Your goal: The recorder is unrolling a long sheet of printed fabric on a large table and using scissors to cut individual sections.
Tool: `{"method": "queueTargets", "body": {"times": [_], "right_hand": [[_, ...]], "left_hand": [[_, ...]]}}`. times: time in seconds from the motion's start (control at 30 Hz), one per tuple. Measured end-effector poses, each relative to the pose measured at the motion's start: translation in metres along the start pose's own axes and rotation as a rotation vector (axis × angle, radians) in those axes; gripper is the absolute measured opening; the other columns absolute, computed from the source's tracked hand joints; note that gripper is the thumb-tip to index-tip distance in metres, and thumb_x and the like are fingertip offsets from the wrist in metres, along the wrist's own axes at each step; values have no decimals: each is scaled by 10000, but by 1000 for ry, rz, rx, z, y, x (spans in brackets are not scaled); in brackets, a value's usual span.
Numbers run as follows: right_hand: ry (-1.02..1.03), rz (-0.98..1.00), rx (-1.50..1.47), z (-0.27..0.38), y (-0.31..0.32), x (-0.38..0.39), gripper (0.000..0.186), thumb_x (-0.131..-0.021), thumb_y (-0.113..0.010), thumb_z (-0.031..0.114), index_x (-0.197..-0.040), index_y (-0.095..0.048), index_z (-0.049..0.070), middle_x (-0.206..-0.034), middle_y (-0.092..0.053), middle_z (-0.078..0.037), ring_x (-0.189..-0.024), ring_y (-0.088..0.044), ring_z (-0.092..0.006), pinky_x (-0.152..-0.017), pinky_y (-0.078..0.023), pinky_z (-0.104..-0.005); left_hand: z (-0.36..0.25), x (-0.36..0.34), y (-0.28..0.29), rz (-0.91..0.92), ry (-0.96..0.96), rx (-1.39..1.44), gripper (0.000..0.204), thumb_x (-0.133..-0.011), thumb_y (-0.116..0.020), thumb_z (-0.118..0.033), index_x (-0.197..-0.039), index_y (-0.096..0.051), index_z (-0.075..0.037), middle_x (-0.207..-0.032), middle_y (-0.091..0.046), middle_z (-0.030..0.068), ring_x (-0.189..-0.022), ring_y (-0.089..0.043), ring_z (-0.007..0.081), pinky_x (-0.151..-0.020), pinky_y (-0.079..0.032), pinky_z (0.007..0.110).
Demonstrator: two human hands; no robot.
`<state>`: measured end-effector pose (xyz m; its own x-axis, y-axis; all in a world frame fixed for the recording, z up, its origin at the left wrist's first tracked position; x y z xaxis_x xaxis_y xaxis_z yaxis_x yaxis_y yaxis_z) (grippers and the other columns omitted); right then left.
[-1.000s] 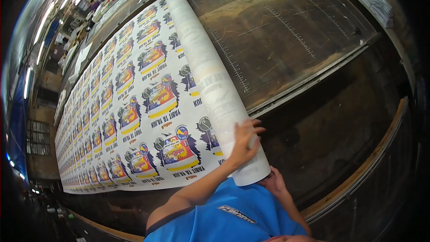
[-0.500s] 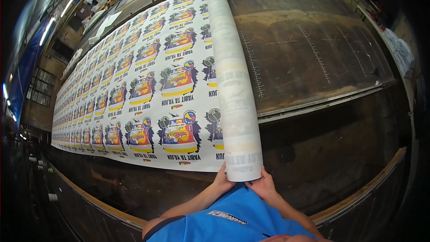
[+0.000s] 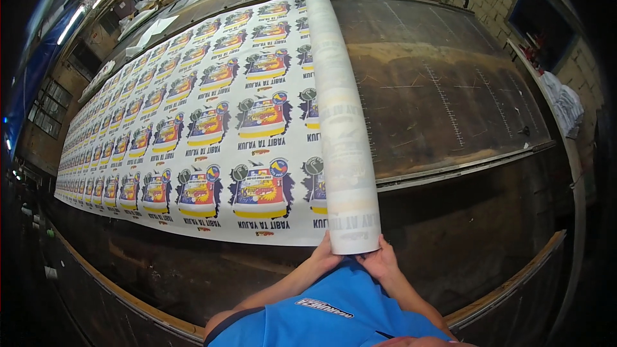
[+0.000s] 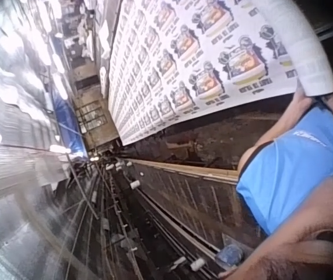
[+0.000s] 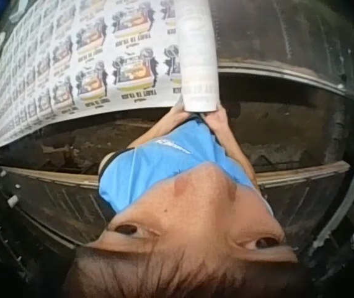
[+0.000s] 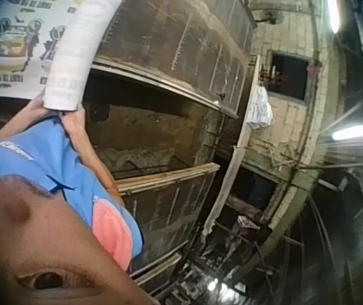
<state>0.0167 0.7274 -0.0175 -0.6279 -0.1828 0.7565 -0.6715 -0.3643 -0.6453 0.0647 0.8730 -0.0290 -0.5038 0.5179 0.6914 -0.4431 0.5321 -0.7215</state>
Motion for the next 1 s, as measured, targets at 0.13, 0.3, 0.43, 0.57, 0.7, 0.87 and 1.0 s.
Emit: {"method": "queueTargets", "body": {"times": [0.13,0.3,0.43,0.57,0.7,0.87,1.0], "right_hand": [[85,-13,49,-3,6,-5,434,-1052,-430,469,-1347,-544,172,-1362,-567,-41,-1249,-495,-236,-1047,-337,-469],[168,59,18,-14,15,-13,352,-1021,-560,359,-1305,-556,152,-1269,-588,-29,-1230,-520,-220,-1078,-355,-484],[149,35,-2,-12,24,-14,362,-1014,-583,356,-1295,-561,129,-1271,-599,-40,-1209,-553,-228,-1089,-380,-467],[122,46,-50,-5,29,-14,387,-1003,-604,313,-1320,-552,98,-1329,-591,-92,-1233,-567,-260,-1101,-410,-499],[9,65,-7,2,50,1,331,-1008,-594,277,-1284,-563,96,-1243,-624,-109,-1191,-586,-283,-1083,-438,-533],[199,79,284,54,123,56,346,-1034,-547,245,-1330,-524,67,-1164,-668,-168,-1086,-666,-328,-961,-536,-489],[558,-307,553,119,226,127,333,-1031,-551,239,-1319,-525,73,-1123,-676,-139,-1041,-684,-260,-871,-555,-396]], "left_hand": [[0,-3,12,-17,-63,55,513,-1091,-302,-445,-1477,-411,-124,-1499,-473,93,-1372,-464,278,-1163,-390,460],[5,-8,40,-57,-80,173,467,-1074,-423,-393,-1430,-434,-91,-1456,-483,105,-1344,-476,275,-1145,-417,452],[9,-2,49,-60,-78,113,538,-1029,-528,-417,-1428,-429,-69,-1445,-473,132,-1334,-471,295,-1156,-400,481],[3,7,57,-208,45,-238,670,-981,-585,-528,-1434,-418,-64,-1429,-478,131,-1317,-483,289,-1132,-399,473],[-44,9,67,-266,-85,-1075,573,-972,-617,-525,-1286,-555,-50,-1198,-590,102,-1100,-554,197,-946,-462,371],[-108,-52,42,-245,-721,-1345,536,-1015,-543,-519,-1193,-641,-23,-1087,-662,91,-1023,-583,153,-906,-473,317],[-83,-109,22,-41,-512,-544,788,-1026,-337,-643,-1518,-354,-28,-1433,-513,174,-1252,-547,269,-1103,-403,365]]}}
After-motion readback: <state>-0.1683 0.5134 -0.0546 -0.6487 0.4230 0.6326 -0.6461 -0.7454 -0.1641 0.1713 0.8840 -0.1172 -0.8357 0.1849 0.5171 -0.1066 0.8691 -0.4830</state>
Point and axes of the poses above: each hand's wrist, its own x-axis away from the middle knuckle, its own y-axis out of the back of the hand, z = x × y, the point moved 4 cm from there along -x, towards the middle knuckle
